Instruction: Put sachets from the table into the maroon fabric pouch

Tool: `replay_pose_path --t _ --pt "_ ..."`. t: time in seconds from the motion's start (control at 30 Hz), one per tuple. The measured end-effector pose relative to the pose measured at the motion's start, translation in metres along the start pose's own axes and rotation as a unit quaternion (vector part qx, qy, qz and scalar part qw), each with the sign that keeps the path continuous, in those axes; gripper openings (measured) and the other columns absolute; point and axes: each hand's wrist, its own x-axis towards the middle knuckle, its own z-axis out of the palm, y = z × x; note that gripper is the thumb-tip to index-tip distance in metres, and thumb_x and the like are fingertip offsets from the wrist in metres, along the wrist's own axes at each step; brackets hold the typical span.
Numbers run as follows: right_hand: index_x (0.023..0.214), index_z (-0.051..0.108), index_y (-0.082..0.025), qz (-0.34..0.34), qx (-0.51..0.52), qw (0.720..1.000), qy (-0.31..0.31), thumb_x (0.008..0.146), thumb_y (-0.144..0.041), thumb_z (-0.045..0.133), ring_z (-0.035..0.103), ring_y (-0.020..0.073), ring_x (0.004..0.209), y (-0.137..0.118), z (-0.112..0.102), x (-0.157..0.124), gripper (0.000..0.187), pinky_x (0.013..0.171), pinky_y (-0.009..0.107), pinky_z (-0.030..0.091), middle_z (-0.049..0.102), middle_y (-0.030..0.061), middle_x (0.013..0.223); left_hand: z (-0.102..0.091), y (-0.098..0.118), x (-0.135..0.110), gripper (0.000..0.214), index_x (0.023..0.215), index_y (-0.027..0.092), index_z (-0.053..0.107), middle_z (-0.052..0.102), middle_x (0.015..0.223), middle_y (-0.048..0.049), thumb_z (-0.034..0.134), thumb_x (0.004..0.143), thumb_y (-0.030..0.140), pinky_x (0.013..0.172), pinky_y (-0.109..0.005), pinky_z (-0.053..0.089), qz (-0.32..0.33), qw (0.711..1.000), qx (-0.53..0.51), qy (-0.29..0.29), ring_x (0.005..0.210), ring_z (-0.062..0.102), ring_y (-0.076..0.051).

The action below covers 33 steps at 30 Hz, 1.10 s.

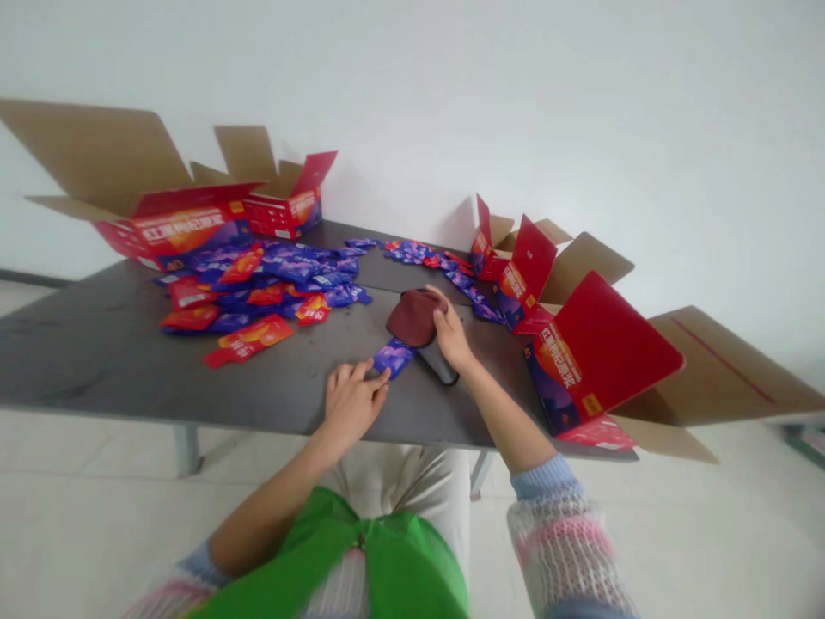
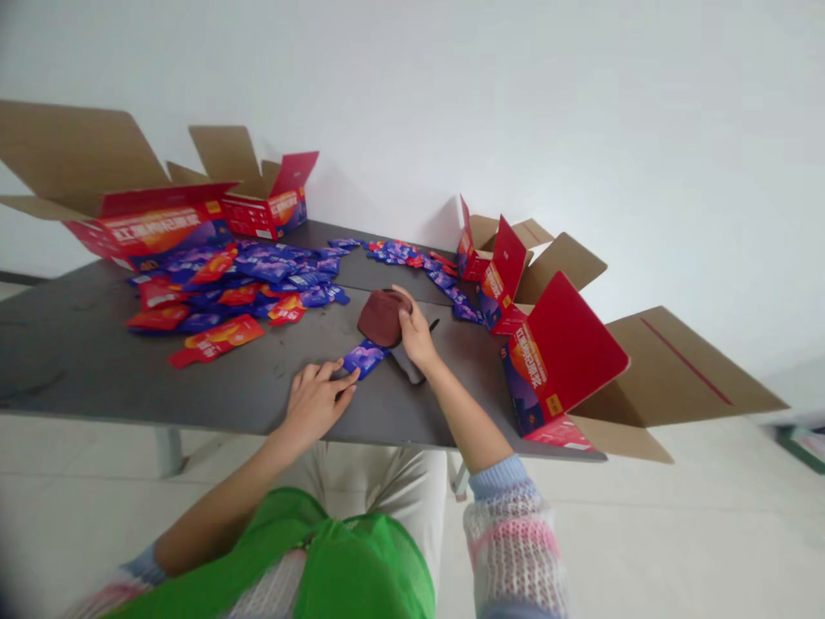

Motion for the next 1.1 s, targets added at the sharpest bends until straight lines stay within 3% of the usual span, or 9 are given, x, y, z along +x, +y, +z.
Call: replay_pose_path --t 0.07,0.13,0.23,0.4,0.57,0.7,0.87,0.97,1.1 --pt "0.144 0.056 -0.024 -0.010 -0.043 0.990 -0.134 0.102 -0.060 0.029 0.048 0.0226 0.142 -0.009 0.008 -0.017 0.061 0.120 0.043 0.035 0.059 0.0081 0.147 0.001 0.001 0.000 0.035 0.126 0.037 0.074 0.065 0.134 -0.0058 0.053 0.099 0.037 0.093 -0.046 0.040 -0.002 1.000 0.000 0.008 0.108 0.051 -0.031" --pt "0.139 0.062 -0.026 0.000 -0.140 0.952 -0.272 0.102 -0.057 0.034 0.040 0.0271 0.148 -0.012 0.020 -0.036 0.055 0.117 0.054 0.033 0.061 0.0092 0.145 0.001 0.002 0.001 0.031 0.112 0.034 0.080 0.069 0.123 -0.0073 0.053 0.099 0.036 0.092 -0.045 0.040 -0.004 1.000 0.006 0.006 0.106 0.051 -0.031" --pt "0.151 0.048 -0.031 -0.017 -0.249 0.908 -0.338 0.102 -0.055 0.037 0.020 0.0286 0.157 -0.009 0.033 -0.049 0.055 0.113 0.062 0.029 0.046 0.0071 0.159 0.002 0.004 0.002 0.031 0.094 0.030 0.083 0.070 0.111 -0.0082 0.053 0.098 0.037 0.090 -0.045 0.040 -0.013 1.000 0.011 0.001 0.103 0.052 -0.031" --pt "0.155 0.040 -0.035 0.055 -0.276 0.915 -0.288 0.100 -0.056 0.043 0.022 0.0274 0.156 0.019 0.030 -0.023 0.060 0.114 0.063 0.027 0.040 0.0057 0.163 0.003 0.004 0.002 0.033 0.126 0.038 0.074 0.067 0.133 -0.0038 0.058 0.097 0.033 0.093 -0.044 0.040 -0.011 1.000 -0.009 0.018 0.110 0.052 -0.030" --pt "0.139 0.061 -0.021 0.138 -0.232 0.953 -0.138 0.101 -0.046 0.039 0.038 0.0287 0.150 0.047 0.026 0.001 0.050 0.119 0.057 0.028 0.058 0.0139 0.148 0.003 0.004 0.000 0.034 0.127 0.038 0.073 0.065 0.137 -0.0027 0.057 0.098 0.035 0.096 -0.043 0.040 -0.018 1.000 -0.010 0.017 0.113 0.052 -0.029" --pt "0.131 0.064 -0.010 0.136 -0.185 0.973 -0.027 0.104 -0.050 0.015 0.063 0.0286 0.126 0.049 0.016 0.000 0.069 0.106 0.044 0.047 0.070 0.0222 0.127 0.004 0.003 0.000 0.033 0.127 0.038 0.074 0.066 0.137 -0.0028 0.058 0.097 0.034 0.096 -0.044 0.041 -0.016 0.999 -0.015 0.023 0.113 0.052 -0.029" --pt "0.138 0.059 -0.012 0.066 -0.109 0.990 0.053 0.104 -0.053 0.018 0.059 0.0245 0.130 0.030 -0.010 -0.007 0.067 0.113 0.043 0.044 0.066 0.0157 0.136 0.005 0.002 0.001 0.033 0.126 0.038 0.074 0.066 0.137 -0.0039 0.058 0.097 0.035 0.097 -0.045 0.041 -0.014 1.000 -0.017 0.020 0.113 0.052 -0.030" --pt "0.139 0.060 -0.017 -0.011 -0.068 0.997 0.021 0.102 -0.042 0.033 0.058 0.0225 0.131 0.017 -0.012 -0.020 0.053 0.116 0.041 0.041 0.066 0.0125 0.138 0.004 0.003 0.001 0.034 0.127 0.037 0.074 0.065 0.138 -0.0045 0.056 0.098 0.035 0.097 -0.046 0.040 -0.015 1.000 -0.017 0.019 0.113 0.052 -0.030" --pt "0.144 0.057 -0.020 -0.067 -0.135 0.969 -0.198 0.096 -0.026 0.036 0.047 0.0216 0.142 0.001 0.010 -0.046 0.052 0.120 0.047 0.034 0.058 0.0102 0.149 0.000 0.004 0.001 0.032 0.116 0.033 0.080 0.068 0.127 -0.0073 0.053 0.098 0.036 0.097 -0.046 0.040 -0.013 1.000 -0.008 0.011 0.109 0.052 -0.031"
